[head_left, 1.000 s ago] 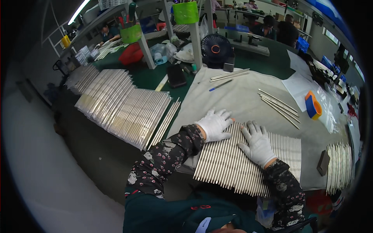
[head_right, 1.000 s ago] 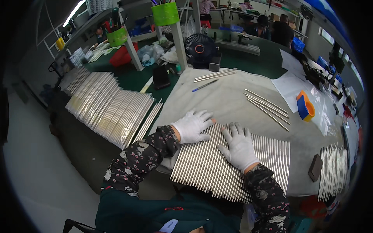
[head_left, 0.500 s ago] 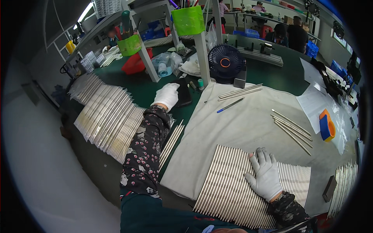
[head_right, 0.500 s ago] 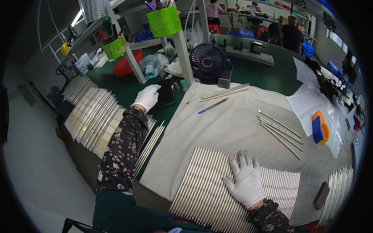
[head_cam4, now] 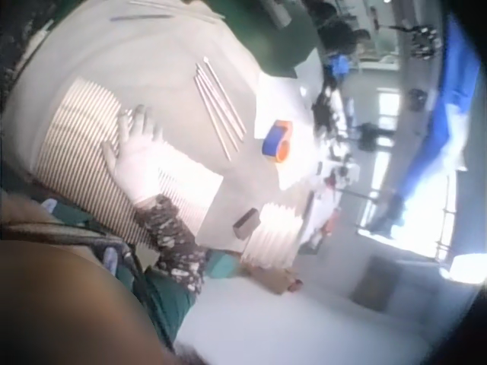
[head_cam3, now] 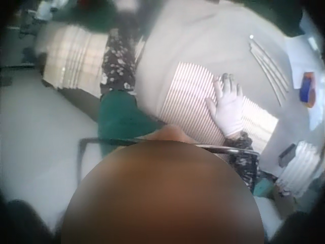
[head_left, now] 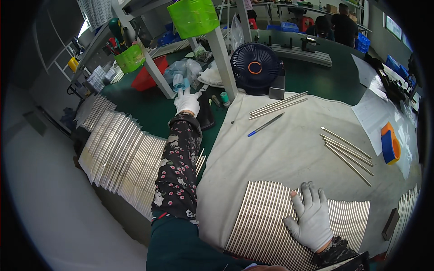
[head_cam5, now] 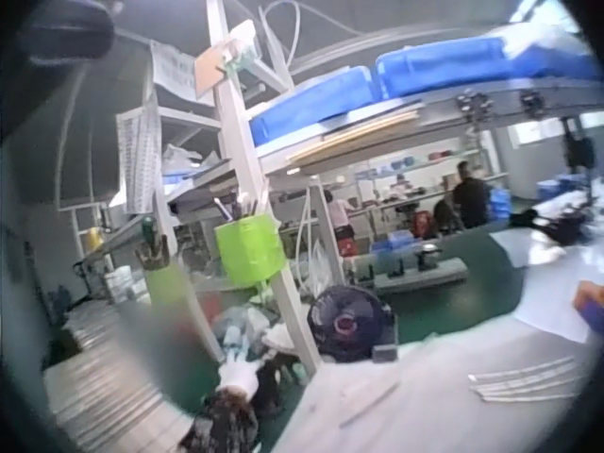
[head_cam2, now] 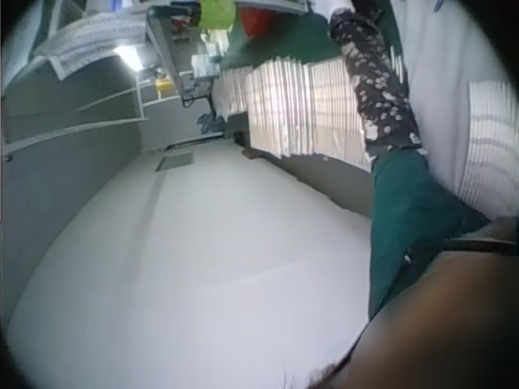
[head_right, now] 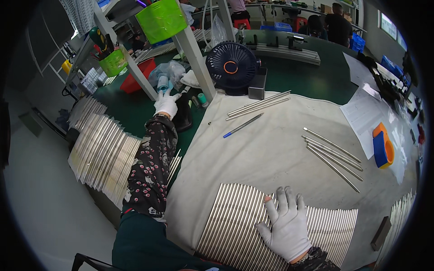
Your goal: Sanding and organizing thin metal or bamboo sticks at a workbench.
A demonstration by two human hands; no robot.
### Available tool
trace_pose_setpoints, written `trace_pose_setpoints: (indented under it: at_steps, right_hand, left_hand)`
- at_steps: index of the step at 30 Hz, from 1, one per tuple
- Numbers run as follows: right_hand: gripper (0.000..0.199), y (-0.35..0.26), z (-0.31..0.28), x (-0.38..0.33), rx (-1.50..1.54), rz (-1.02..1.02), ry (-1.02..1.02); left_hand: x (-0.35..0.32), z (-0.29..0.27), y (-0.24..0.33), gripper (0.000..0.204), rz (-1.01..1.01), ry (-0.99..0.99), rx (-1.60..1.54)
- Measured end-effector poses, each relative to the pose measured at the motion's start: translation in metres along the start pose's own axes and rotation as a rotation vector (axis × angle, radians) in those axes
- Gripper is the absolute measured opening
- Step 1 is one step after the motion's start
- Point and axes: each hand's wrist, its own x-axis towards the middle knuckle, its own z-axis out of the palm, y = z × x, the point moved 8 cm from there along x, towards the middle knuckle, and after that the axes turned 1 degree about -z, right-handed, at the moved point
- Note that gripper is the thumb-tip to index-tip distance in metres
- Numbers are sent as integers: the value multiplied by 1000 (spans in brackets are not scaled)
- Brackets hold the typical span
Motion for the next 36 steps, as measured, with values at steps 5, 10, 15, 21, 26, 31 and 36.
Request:
trace_pose_setpoints:
  at_steps: [5,10,15,21,26,31,36]
  right_hand:
    - [70,-1,-3,0,7,5,-13]
    - [70,-1,-2,-2,-6,8,-14]
    - [70,0,0,-1,-13,15,-20]
    - [71,-1,0,2,-15,10,-22]
    - [70,0,0,1,-10,6,-22]
    - [71,0,1,-1,-19,5,-25]
    - [71,0,2,-1,-29,6,-25]
  left_hand:
    - [7,4,1,53,1,7,40]
    - [10,10,6,52,6,28,56]
    - [17,18,5,50,-9,10,52]
    - [17,11,4,50,19,57,58]
    - [16,5,-4,65,23,77,49]
    - [11,1,-6,64,6,84,46]
    - [12,5,-8,64,7,88,67]
